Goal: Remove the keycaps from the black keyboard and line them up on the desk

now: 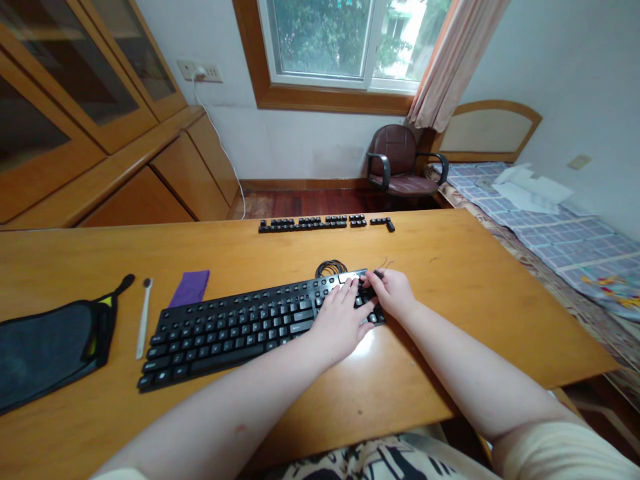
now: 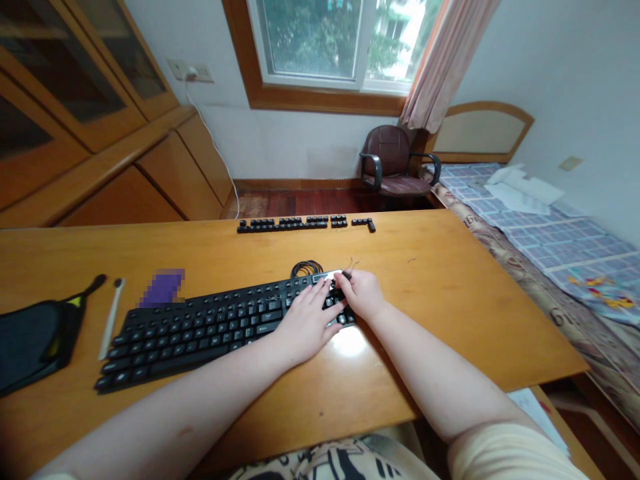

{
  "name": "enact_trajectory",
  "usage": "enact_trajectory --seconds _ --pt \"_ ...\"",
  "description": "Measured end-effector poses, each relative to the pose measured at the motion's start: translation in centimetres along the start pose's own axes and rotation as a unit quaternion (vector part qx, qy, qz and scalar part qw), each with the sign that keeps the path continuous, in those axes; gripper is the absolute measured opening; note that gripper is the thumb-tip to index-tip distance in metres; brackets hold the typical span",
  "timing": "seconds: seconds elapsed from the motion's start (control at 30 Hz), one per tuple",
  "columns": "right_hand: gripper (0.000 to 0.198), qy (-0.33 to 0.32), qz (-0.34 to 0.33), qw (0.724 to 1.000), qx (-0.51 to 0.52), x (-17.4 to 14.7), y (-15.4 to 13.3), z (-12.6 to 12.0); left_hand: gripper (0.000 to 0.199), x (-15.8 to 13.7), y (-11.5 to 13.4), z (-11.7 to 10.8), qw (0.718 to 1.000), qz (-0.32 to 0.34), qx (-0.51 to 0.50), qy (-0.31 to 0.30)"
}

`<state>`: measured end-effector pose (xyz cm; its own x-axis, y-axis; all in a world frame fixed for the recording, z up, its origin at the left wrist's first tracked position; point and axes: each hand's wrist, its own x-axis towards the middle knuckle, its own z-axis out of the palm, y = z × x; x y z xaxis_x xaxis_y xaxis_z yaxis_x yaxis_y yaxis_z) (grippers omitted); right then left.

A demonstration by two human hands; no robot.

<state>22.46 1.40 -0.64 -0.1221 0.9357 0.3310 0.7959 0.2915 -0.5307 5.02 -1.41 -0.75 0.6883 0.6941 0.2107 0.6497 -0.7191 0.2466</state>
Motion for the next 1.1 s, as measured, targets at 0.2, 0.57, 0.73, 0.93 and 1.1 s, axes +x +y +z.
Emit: enact_trajectory --seconds 0.2,0.57,0.73,0.93,1.1 --pt "0.041 -0.028 -0.126 0.99 -0.062 -0.1 0.2 -0.2 0.047 0.1 0.1 -0.1 1.0 0.002 -0.002 -0.009" --pt "0.048 0.116 0.018 0.989 0.094 -0.3 0.2 -2.0 0.048 0.0 0.1 0.2 1.0 -0.003 -0.026 -0.005" --pt "0.047 0.133 0.027 0.978 0.157 0.1 1.0 -1.5 0.053 0.0 -0.2 -0.3 0.996 -0.034 -0.087 0.009" --pt "0.043 0.042 -0.016 0.977 0.21 -0.3 0.6 -0.8 0.054 0.4 -0.7 -1.0 0.963 -0.128 -0.228 0.061" --pt "0.036 0.015 -0.083 0.97 0.227 -0.6 -0.2 -0.7 0.04 0.6 -0.9 -1.2 0.948 -0.131 -0.275 0.093"
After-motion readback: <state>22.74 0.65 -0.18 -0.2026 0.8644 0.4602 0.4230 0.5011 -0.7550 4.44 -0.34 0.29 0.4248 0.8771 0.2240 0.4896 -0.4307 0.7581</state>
